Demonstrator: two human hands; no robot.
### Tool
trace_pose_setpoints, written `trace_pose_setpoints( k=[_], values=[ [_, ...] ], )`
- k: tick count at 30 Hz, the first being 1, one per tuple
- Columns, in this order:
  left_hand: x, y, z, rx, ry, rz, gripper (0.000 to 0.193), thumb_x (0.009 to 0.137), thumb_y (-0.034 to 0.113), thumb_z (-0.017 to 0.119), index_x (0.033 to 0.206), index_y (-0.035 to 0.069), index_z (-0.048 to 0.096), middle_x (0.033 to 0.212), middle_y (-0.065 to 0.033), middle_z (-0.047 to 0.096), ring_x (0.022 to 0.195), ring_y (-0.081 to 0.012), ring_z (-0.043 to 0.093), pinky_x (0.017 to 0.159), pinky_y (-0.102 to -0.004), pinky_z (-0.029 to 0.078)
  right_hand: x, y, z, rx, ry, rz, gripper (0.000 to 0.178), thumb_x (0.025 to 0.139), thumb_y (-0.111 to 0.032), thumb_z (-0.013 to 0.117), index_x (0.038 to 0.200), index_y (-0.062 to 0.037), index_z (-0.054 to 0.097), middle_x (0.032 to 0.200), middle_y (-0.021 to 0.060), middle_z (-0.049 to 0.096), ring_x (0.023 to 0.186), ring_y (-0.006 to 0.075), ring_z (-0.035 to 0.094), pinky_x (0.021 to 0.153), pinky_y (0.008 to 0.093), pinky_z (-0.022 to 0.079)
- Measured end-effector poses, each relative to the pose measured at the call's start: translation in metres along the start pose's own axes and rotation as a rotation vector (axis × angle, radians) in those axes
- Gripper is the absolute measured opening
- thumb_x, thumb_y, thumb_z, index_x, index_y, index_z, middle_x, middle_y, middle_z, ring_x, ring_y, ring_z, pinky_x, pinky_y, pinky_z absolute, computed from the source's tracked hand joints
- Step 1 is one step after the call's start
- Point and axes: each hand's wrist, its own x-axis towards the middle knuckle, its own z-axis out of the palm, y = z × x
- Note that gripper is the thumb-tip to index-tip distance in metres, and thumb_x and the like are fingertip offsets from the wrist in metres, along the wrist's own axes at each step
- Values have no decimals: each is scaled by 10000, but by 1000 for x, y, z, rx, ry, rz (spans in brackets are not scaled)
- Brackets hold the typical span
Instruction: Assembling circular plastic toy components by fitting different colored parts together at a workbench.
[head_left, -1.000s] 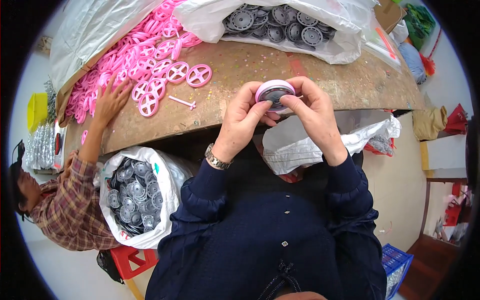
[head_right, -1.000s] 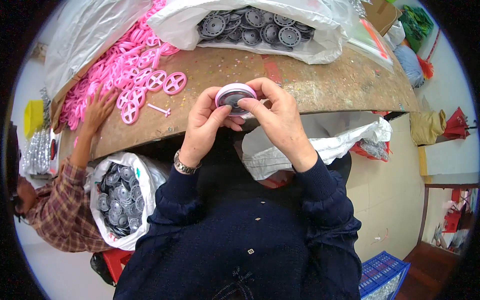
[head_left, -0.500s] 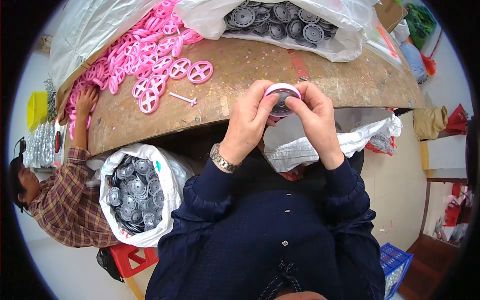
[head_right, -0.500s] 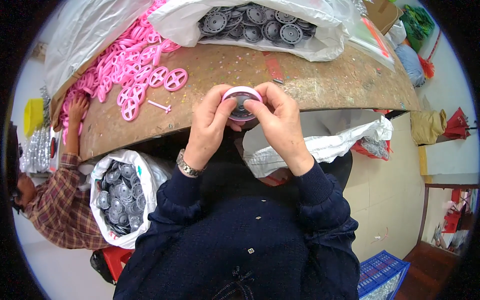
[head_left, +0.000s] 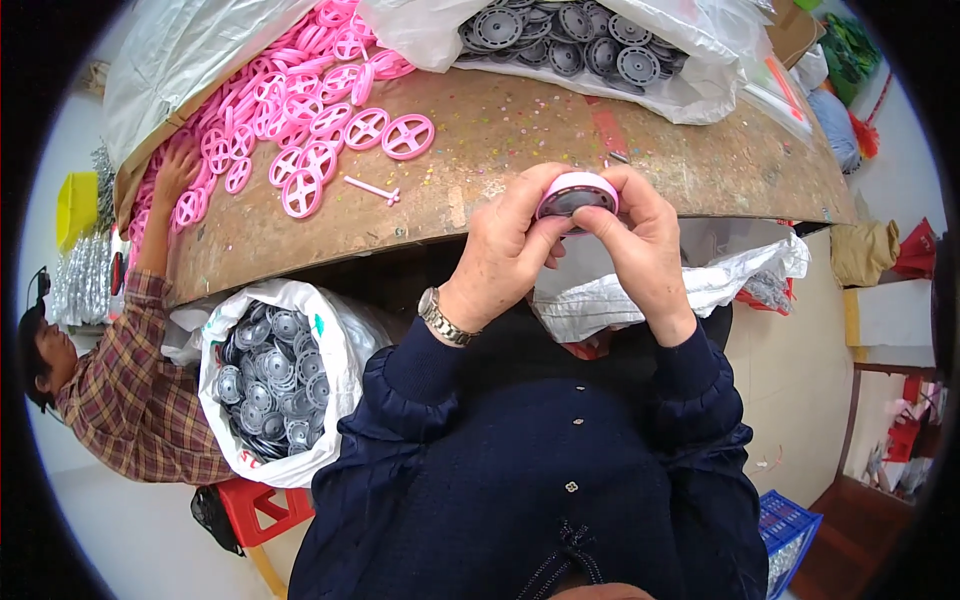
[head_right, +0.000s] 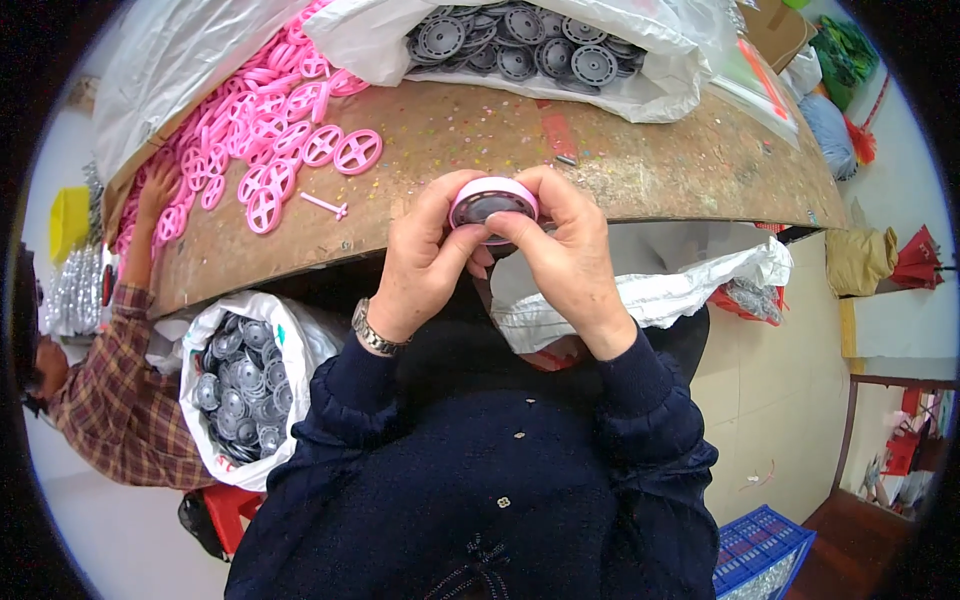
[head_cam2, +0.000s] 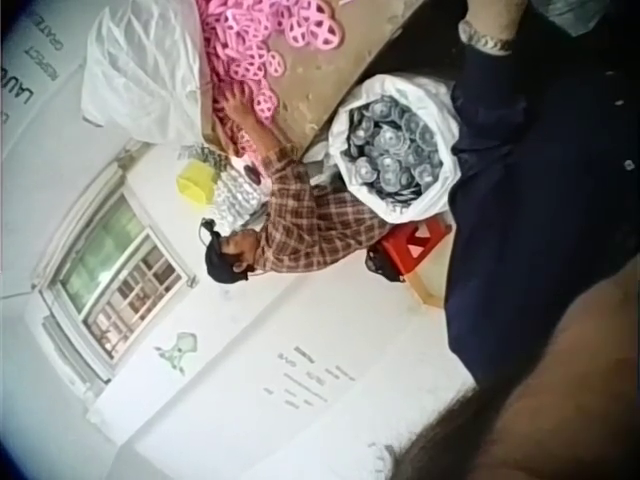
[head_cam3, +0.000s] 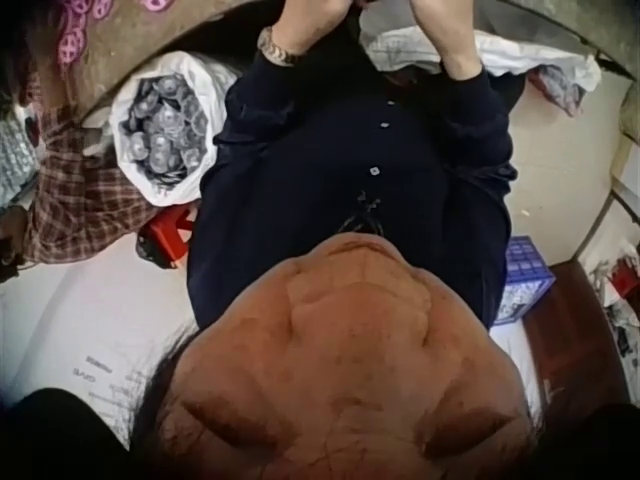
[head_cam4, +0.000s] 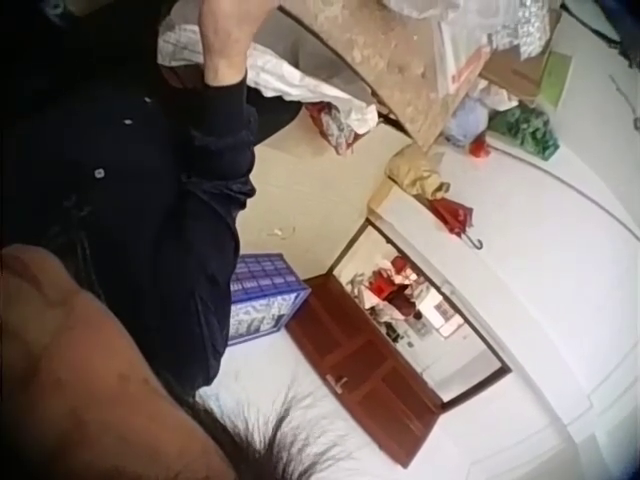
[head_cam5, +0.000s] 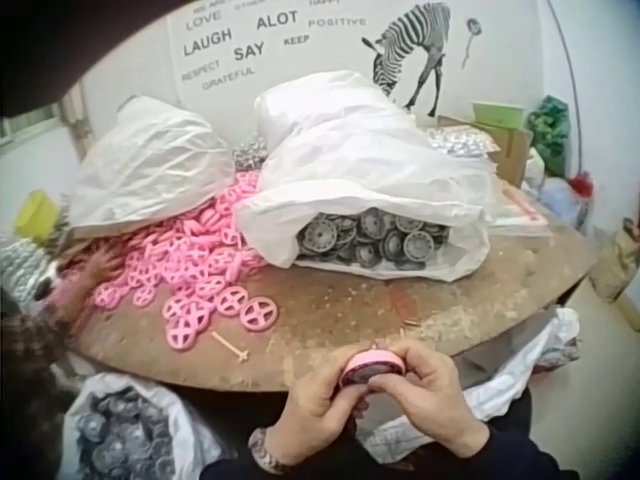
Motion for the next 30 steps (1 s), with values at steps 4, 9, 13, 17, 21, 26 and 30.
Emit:
trace_pose_setpoints(
  k=[4,9,13,17,21,26,30],
  values=[
    [3,-2,-5,183,7,18,401,912,26,640,1298,23,533,1069,-106,625,799,-162,663,665,-284,545,-2,-4,-7,9,-17,53,156,887,-27,669,1033,-15,614,937,-4,643,876,68,591,796,232,489],
    [19,-8,-52,827,156,354,463,844,255,734,1225,25,603,1135,-172,615,1070,-351,560,933,-439,437,-12,-15,-42,-560,-100,-91,197,849,-48,701,1013,17,614,895,54,644,846,124,595,777,266,466],
    [34,-29,-93,1184,390,222,475,882,352,696,1206,16,609,1120,-178,620,1046,-360,563,916,-455,444,-26,-8,-73,-981,-218,-191,195,818,-77,698,959,7,592,850,136,611,820,322,592,740,383,468],
    [42,-50,-113,1420,371,22,480,851,422,703,1157,58,632,1024,-150,646,978,-357,594,807,-461,485,-42,9,-93,-1163,-274,-68,211,806,-119,693,963,-12,603,913,135,619,899,363,576,761,450,450],
    [48,-65,-114,1496,333,-38,463,822,422,723,1126,82,638,972,-129,652,954,-339,608,767,-461,488,-45,11,-94,-1153,-254,-41,246,815,-146,701,1015,-23,628,978,148,638,980,370,586,826,446,462],
    [49,-65,-110,1415,407,68,483,792,385,754,1135,72,621,931,-118,647,949,-331,612,764,-466,490,-33,1,-75,-959,-230,-112,221,844,-112,693,1032,-9,641,995,160,662,948,356,627,840,412,493],
    [47,-61,-95,1219,312,153,491,742,333,801,1094,54,603,965,-144,616,961,-341,579,812,-452,470,-16,-4,-51,-723,-164,-206,179,862,-64,677,1025,5,648,979,162,673,891,325,653,803,380,515]
  ],
)
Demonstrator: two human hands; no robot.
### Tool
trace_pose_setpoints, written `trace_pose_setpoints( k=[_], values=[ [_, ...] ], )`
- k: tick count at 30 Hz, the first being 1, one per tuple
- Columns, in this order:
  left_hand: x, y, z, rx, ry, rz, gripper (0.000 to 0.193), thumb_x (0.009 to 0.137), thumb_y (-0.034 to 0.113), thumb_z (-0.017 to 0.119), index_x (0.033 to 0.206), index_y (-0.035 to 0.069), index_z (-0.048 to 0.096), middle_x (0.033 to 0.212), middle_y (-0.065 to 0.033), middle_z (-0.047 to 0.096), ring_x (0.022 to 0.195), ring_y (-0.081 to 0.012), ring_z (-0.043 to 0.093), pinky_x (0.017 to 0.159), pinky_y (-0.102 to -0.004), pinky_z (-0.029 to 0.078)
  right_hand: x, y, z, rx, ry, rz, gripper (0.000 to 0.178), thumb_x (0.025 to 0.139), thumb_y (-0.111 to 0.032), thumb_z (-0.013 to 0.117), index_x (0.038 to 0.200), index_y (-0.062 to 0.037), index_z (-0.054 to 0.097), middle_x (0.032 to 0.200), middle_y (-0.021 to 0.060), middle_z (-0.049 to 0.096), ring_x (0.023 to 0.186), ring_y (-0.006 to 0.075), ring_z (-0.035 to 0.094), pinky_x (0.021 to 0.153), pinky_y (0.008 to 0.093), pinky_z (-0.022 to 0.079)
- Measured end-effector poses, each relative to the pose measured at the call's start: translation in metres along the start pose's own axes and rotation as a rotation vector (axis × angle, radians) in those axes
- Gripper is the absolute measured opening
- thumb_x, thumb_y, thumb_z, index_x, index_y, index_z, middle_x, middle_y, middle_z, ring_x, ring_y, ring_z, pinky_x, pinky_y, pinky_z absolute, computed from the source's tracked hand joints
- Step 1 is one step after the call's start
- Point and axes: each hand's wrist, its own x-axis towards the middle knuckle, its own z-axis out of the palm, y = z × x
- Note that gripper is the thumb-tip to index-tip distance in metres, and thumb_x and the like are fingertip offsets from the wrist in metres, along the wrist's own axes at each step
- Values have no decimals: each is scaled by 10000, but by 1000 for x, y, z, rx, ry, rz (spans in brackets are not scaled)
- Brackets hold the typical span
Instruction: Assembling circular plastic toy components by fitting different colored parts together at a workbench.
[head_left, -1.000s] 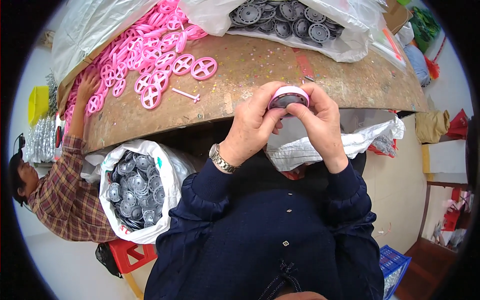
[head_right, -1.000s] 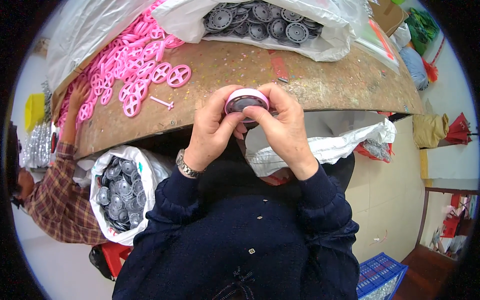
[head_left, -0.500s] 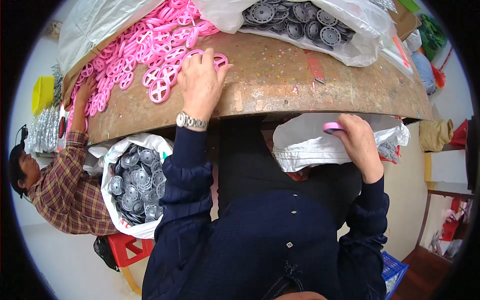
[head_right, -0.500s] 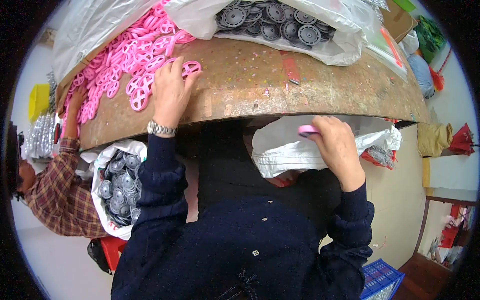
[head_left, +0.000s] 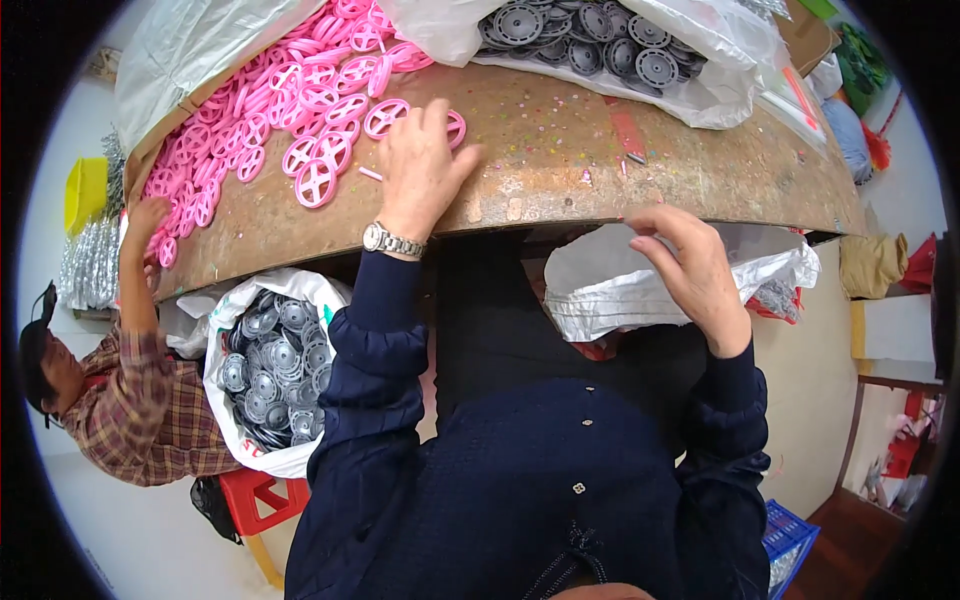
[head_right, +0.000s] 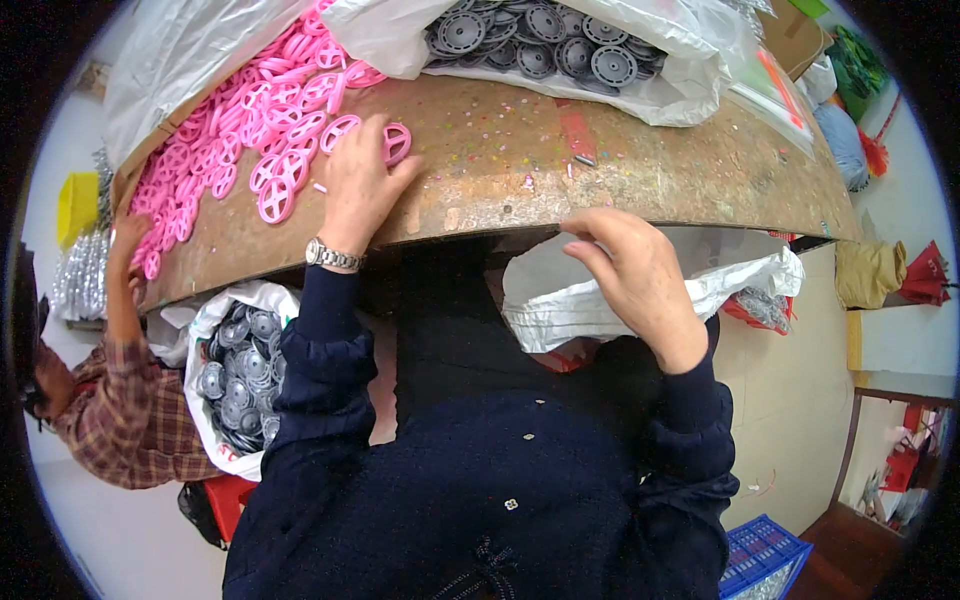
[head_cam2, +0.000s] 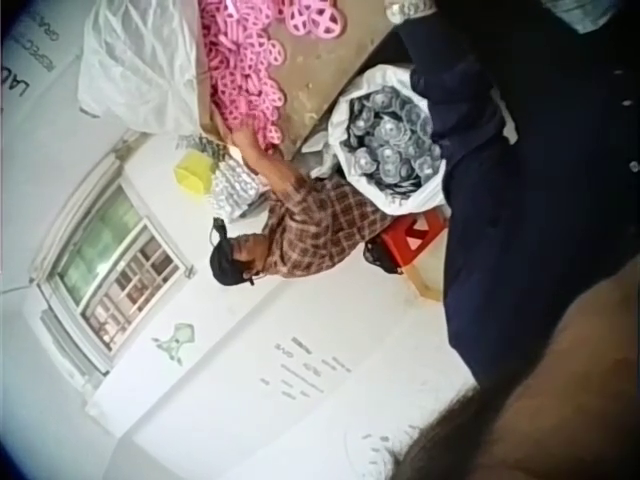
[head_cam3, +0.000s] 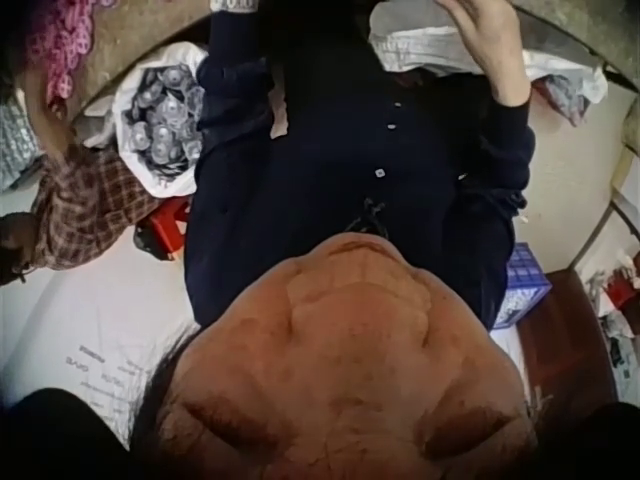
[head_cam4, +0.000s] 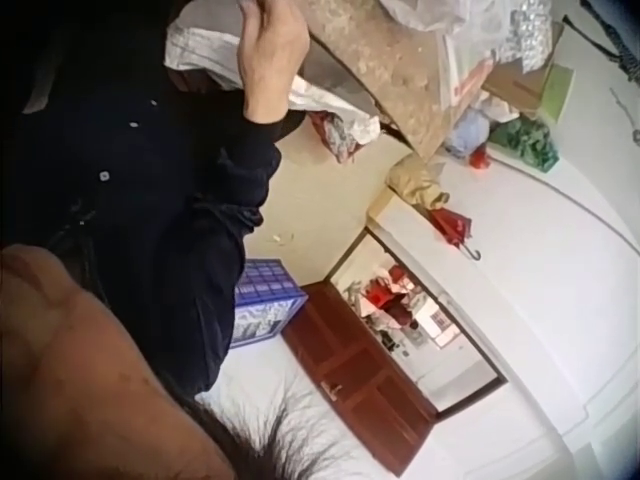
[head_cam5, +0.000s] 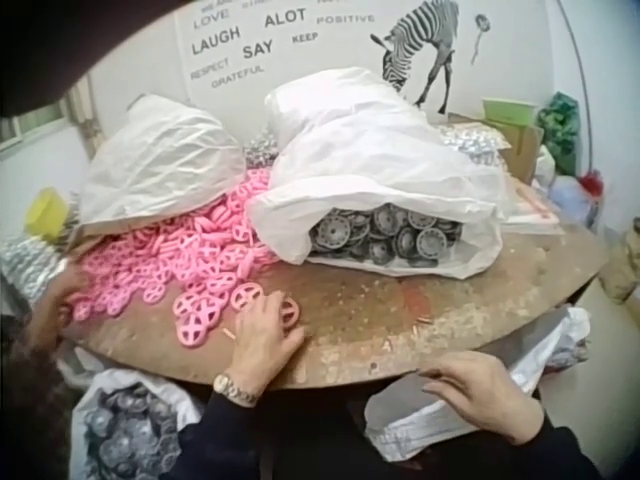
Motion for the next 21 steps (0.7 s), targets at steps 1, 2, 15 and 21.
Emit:
trace_pose_setpoints(
  k=[1,2,15,21],
  values=[
    [-2,4,-5,5,-35,48,505,747,294,800,1136,40,598,967,-152,620,962,-350,588,835,-440,472,6,-5,3,2,0,-5,179,862,-64,677,1025,5,648,979,162,673,891,325,653,803,380,515],
    [-4,1,-1,-26,-32,57,409,765,237,787,1073,25,620,946,-158,601,944,-349,576,833,-434,467,12,-9,7,3,-25,-24,173,865,-62,675,1022,5,649,970,160,671,890,318,653,798,377,515],
    [-7,18,-22,-1125,-173,-310,162,928,143,663,946,-18,652,928,-52,653,834,-182,655,710,-304,519,72,-24,43,320,93,56,241,898,-65,651,1127,6,626,1001,65,677,807,124,626,706,261,506],
    [-19,48,-37,-1814,-321,-624,178,1004,177,576,1096,26,603,1034,-55,646,904,-112,649,763,-265,563,91,-20,56,561,50,155,220,940,-123,649,1118,3,623,935,10,665,794,51,596,679,213,493]
  ],
)
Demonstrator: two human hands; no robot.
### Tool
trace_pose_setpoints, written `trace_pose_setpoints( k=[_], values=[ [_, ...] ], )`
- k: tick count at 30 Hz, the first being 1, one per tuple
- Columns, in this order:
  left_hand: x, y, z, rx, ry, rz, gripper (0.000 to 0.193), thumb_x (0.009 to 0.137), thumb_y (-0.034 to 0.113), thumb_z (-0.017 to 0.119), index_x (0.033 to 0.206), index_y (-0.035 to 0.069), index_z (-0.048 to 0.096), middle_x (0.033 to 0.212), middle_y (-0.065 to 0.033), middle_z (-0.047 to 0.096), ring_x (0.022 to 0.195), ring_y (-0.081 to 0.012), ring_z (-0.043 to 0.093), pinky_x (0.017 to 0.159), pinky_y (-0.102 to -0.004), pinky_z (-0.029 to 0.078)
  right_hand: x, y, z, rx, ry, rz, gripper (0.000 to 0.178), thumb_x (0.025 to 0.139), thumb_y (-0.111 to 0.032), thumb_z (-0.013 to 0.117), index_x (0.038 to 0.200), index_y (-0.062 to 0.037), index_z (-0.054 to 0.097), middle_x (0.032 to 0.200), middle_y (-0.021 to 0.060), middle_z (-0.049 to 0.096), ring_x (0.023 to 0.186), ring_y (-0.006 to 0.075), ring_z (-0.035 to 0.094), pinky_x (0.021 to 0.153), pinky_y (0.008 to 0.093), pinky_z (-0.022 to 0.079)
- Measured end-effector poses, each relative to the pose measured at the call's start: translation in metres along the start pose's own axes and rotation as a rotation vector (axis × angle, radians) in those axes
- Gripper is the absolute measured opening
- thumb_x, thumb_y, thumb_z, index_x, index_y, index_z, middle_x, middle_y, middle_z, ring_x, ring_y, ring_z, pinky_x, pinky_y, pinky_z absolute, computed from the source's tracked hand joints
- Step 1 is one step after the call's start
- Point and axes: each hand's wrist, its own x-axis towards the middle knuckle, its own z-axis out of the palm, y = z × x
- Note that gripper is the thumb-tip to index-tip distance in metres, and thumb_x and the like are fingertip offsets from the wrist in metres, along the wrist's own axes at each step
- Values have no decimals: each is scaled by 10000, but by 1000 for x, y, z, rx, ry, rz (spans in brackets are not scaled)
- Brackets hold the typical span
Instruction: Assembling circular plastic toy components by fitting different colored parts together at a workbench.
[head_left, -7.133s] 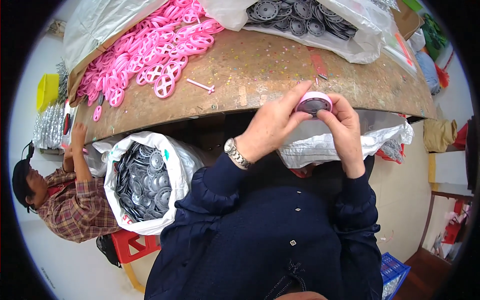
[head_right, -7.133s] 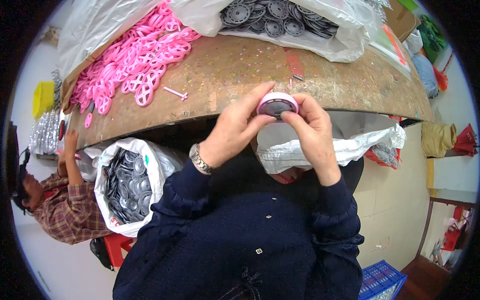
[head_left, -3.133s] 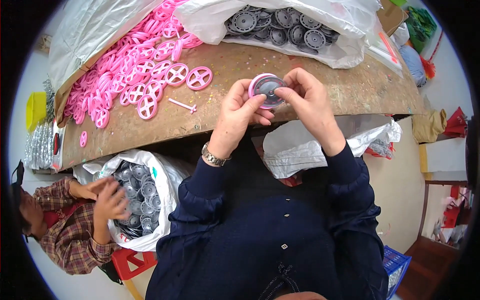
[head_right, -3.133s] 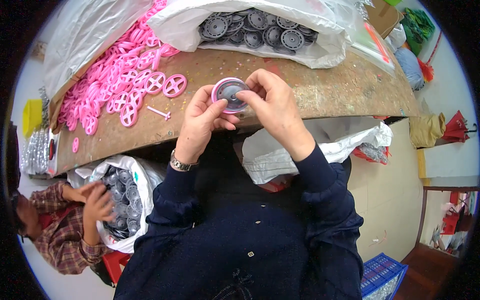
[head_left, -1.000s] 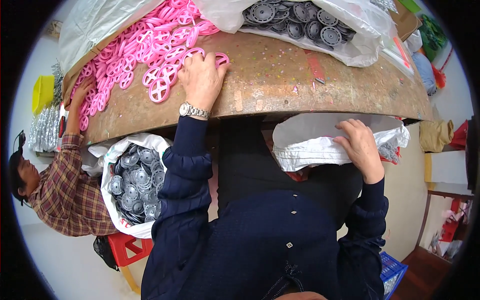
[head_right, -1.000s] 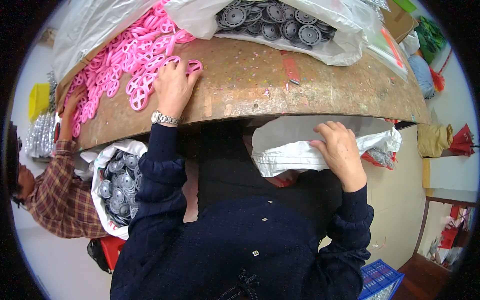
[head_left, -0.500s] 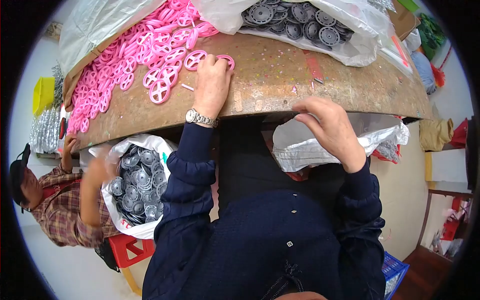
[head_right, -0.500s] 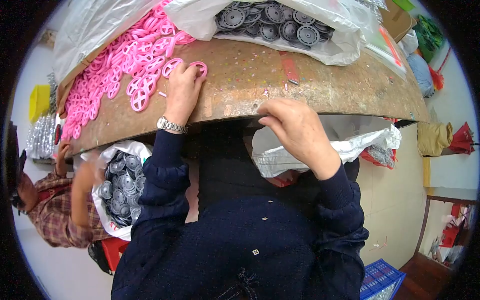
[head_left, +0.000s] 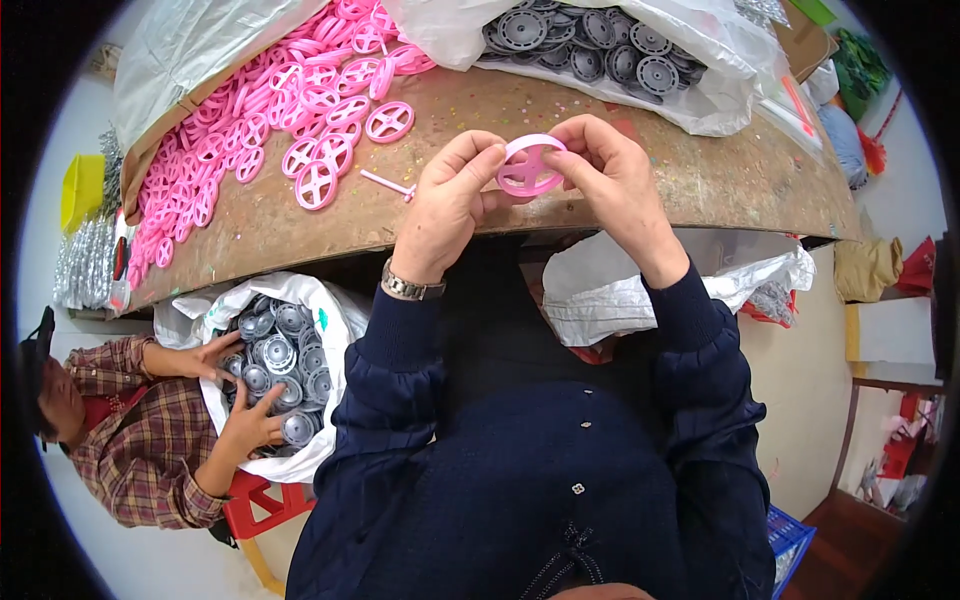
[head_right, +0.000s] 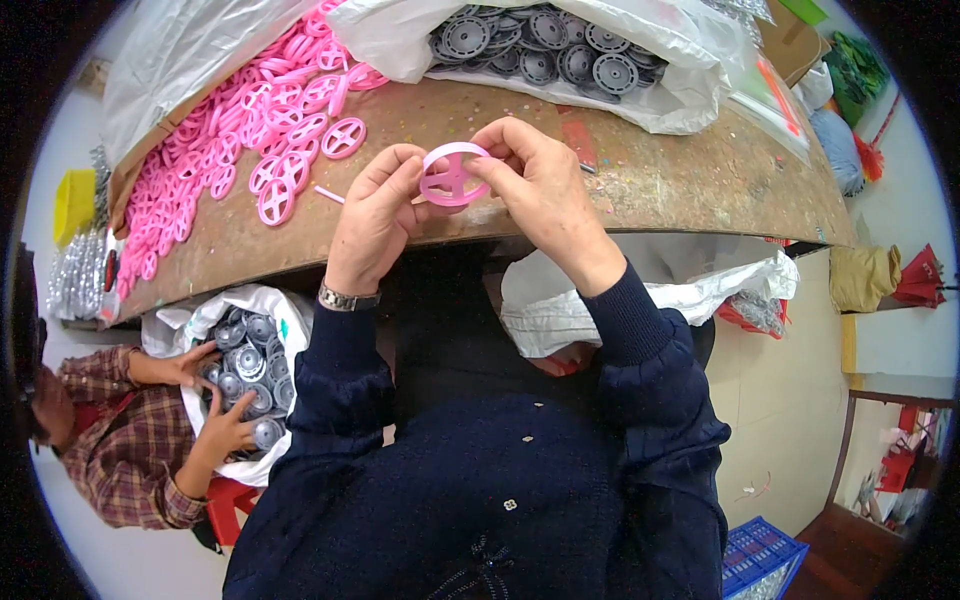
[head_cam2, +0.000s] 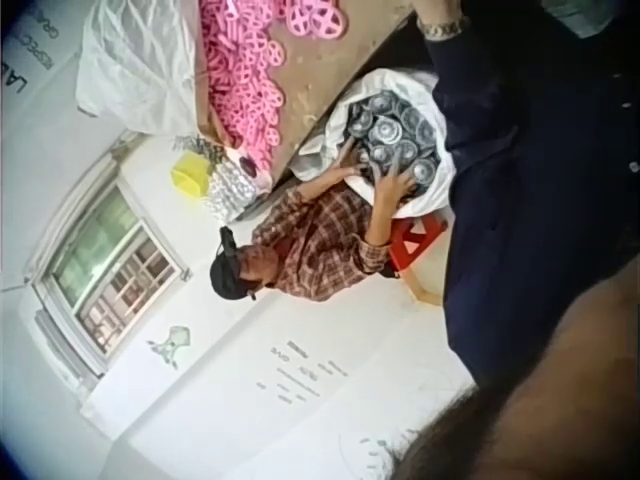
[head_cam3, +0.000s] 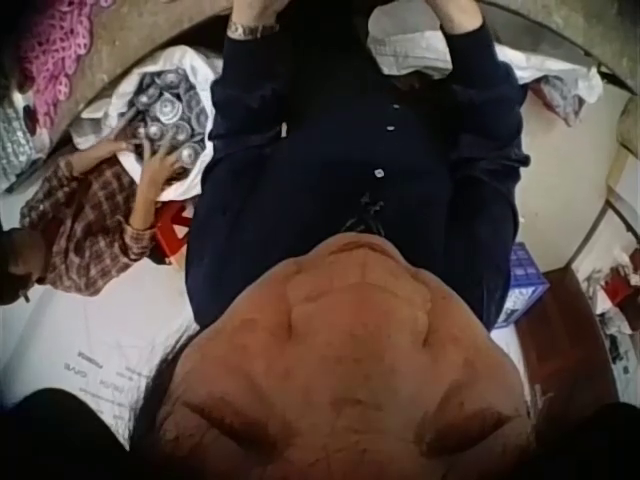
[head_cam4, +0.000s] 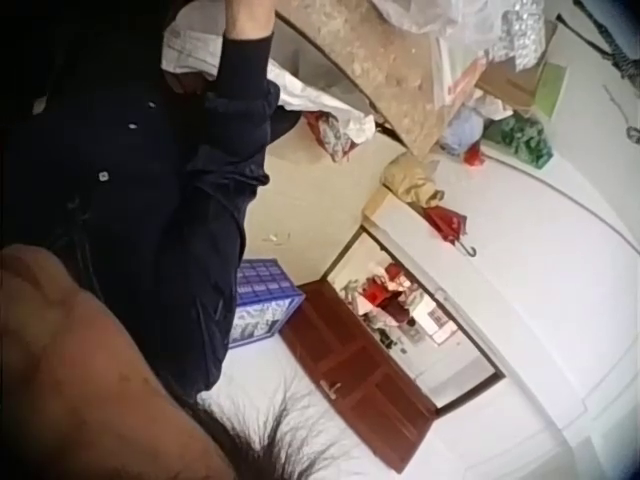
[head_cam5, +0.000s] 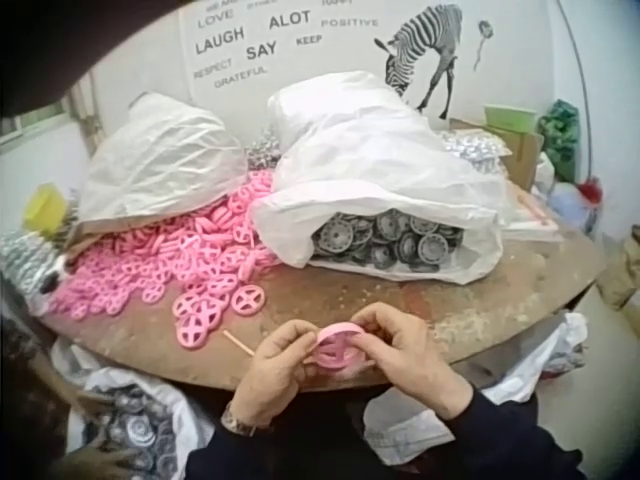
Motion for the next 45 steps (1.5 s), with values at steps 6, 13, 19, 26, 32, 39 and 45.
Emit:
trace_pose_setpoints(
  k=[6,13,19,26,32,39,45],
  values=[
    [-2,-7,4,386,-13,34,247,1033,162,511,1226,13,549,1081,-64,638,922,-150,665,766,-295,592,1,9,-4,146,-7,105,168,950,-143,648,1066,-21,639,879,-17,657,763,35,591,639,195,471],
    [5,-19,-4,288,69,39,259,1028,178,526,1196,-16,559,993,-85,655,819,-150,694,663,-257,599,23,18,-40,-92,137,23,182,954,-171,640,1082,-42,649,893,-15,662,749,42,597,623,189,462],
    [8,-22,-5,197,96,3,264,1030,188,525,1202,-9,560,967,-79,645,772,-161,691,657,-265,598,70,73,-123,-1026,605,-301,372,874,-277,698,1120,-5,639,987,184,684,838,345,663,762,424,520],
    [8,-22,-9,197,89,-26,278,1029,190,522,1218,-12,554,983,-87,658,770,-175,693,664,-268,595,98,98,-137,-1038,542,71,360,874,-332,677,1094,-47,671,1049,208,692,992,406,648,839,473,512],
    [16,-21,-16,137,89,-93,269,1031,206,526,1192,-6,566,943,-77,656,757,-177,698,642,-267,601,87,91,-128,-788,622,-74,214,877,-224,692,982,-38,683,876,144,708,766,266,685,711,379,526],
    [18,-17,-19,65,61,-117,269,1034,227,525,1167,-3,570,923,-86,669,747,-195,708,631,-275,607,64,66,-113,-856,571,-307,127,876,-127,694,965,-37,680,880,106,696,737,176,670,680,303,516],
    [12,-17,-15,4,46,-161,269,1034,229,523,1149,-10,570,923,-89,669,754,-198,706,633,-278,607,25,22,-63,-517,347,-468,133,847,-7,687,978,-13,669,926,124,693,810,232,679,705,323,533]
  ],
)
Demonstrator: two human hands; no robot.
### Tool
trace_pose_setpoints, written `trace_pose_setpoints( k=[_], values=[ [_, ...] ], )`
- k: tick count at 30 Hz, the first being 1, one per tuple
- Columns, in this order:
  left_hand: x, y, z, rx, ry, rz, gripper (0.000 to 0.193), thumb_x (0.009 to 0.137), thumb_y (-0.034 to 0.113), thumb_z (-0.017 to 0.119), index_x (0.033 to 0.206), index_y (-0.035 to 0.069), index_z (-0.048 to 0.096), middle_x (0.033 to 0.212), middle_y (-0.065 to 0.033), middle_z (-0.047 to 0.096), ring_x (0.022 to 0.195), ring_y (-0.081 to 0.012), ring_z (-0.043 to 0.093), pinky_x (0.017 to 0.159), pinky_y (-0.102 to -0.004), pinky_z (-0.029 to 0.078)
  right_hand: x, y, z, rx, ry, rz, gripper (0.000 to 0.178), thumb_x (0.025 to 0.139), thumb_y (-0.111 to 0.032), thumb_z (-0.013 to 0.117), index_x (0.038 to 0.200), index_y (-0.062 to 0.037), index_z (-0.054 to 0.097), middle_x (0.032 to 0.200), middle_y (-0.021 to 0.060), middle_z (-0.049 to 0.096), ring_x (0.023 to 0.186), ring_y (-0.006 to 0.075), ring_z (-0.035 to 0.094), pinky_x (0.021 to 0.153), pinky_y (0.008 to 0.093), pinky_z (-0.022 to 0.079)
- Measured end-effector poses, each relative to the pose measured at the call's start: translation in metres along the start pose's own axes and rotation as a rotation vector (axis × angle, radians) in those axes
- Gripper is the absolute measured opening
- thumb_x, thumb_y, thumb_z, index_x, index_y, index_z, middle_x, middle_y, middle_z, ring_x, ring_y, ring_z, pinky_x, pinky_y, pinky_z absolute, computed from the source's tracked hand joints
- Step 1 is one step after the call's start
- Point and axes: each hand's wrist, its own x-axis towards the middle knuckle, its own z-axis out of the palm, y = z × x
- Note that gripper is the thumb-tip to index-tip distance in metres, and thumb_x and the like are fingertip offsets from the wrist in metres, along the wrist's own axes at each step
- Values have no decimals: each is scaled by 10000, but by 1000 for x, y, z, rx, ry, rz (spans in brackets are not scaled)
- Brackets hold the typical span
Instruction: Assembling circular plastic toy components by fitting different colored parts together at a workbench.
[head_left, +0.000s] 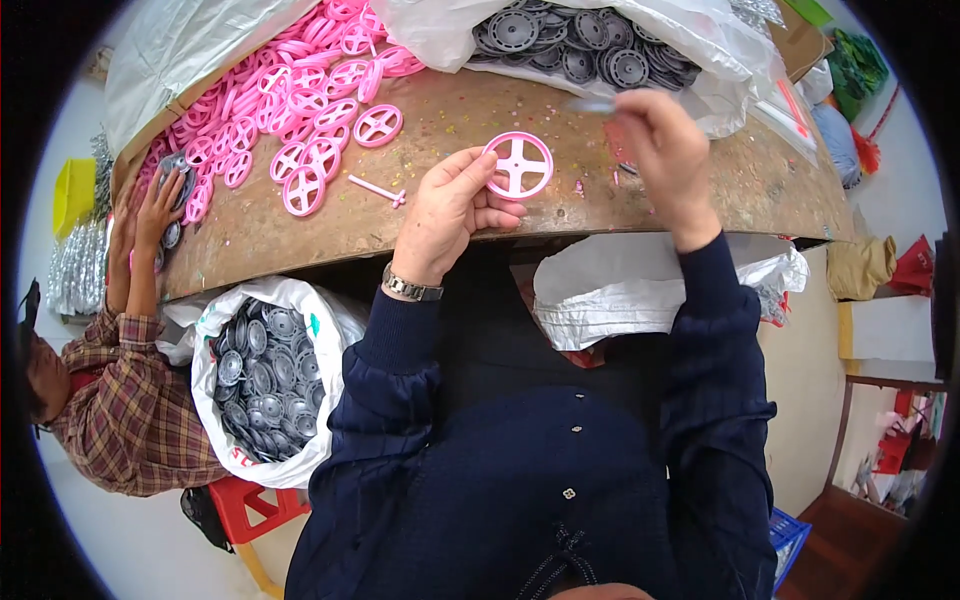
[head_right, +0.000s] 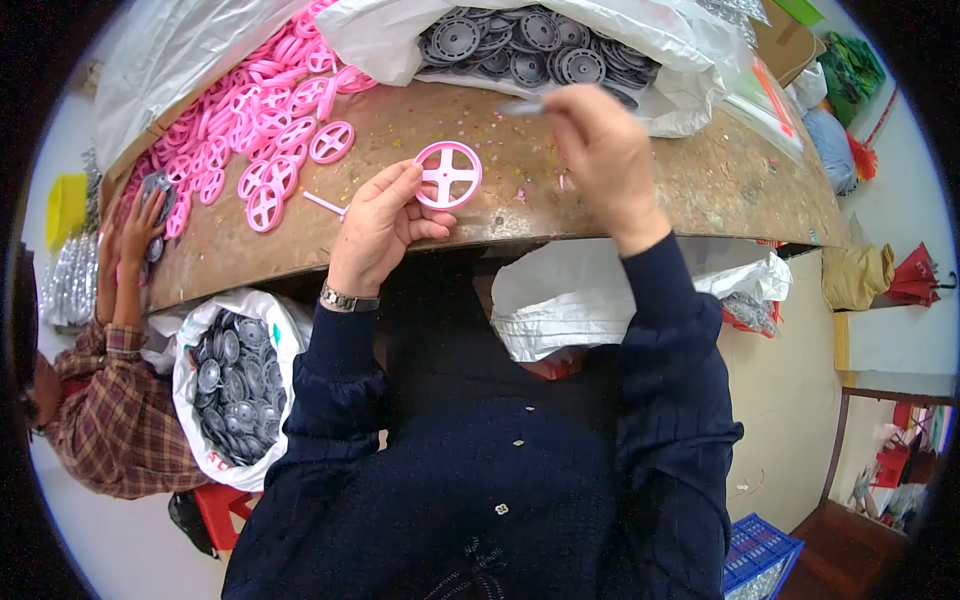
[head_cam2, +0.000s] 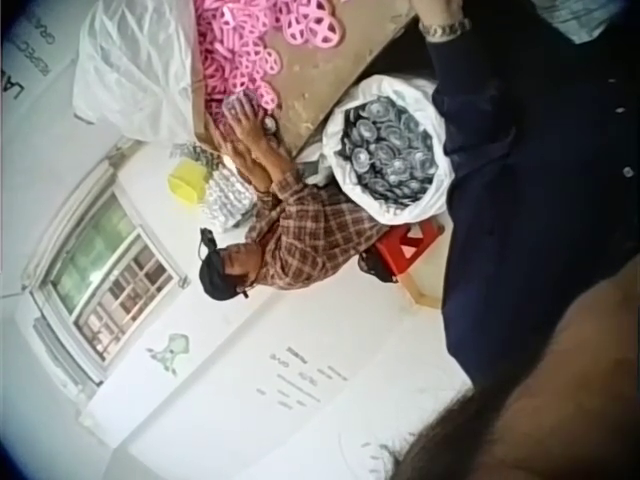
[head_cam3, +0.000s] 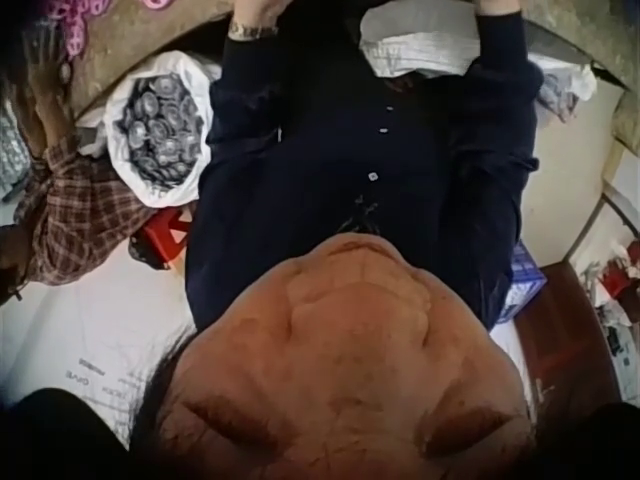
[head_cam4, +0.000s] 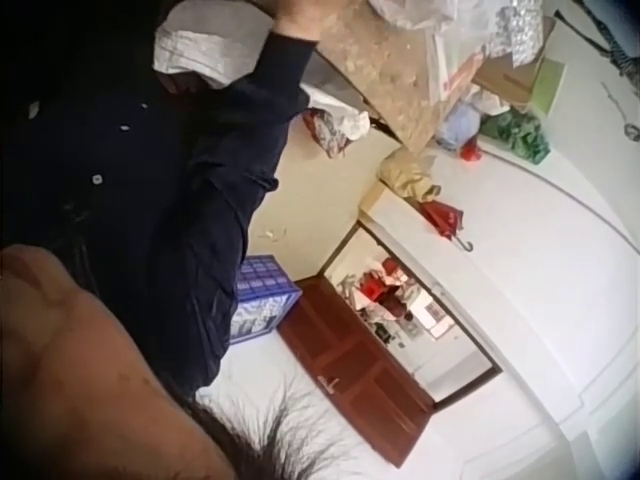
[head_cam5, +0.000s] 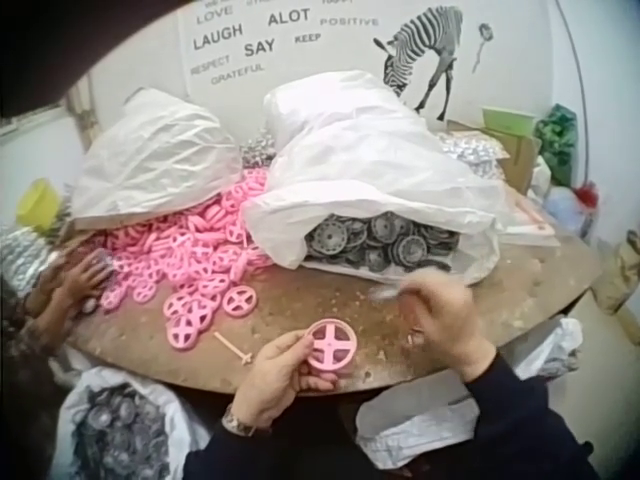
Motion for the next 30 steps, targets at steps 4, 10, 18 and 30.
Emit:
trace_pose_setpoints(
  k=[4,10,18,30],
  values=[
    [-3,-1,4,-64,-67,-31,305,1030,243,532,1192,-15,556,938,-93,674,739,-187,706,641,-277,608,-25,-39,3,-30,-117,-346,157,773,46,680,915,-20,660,1001,117,710,848,286,680,713,342,534],
    [-8,-1,18,-82,-173,-51,315,1034,225,518,1239,-12,549,1008,-128,686,786,-194,710,656,-276,613,-40,-49,4,-88,-124,-426,203,691,15,681,883,-49,664,1034,82,719,847,264,668,717,365,530],
    [-17,-5,27,22,-104,18,314,992,163,589,1238,-22,532,997,-116,686,766,-170,707,661,-269,608,-49,-57,-1,-99,-182,-380,174,728,9,666,889,-58,673,1080,86,718,925,268,653,751,367,525],
    [-33,-8,51,333,-155,238,269,1000,65,541,1258,-8,523,1132,-90,629,956,-157,657,780,-291,598,-57,-70,-12,711,-330,577,295,930,-71,634,1207,3,565,1086,36,635,999,101,586,865,257,480]
  ],
)
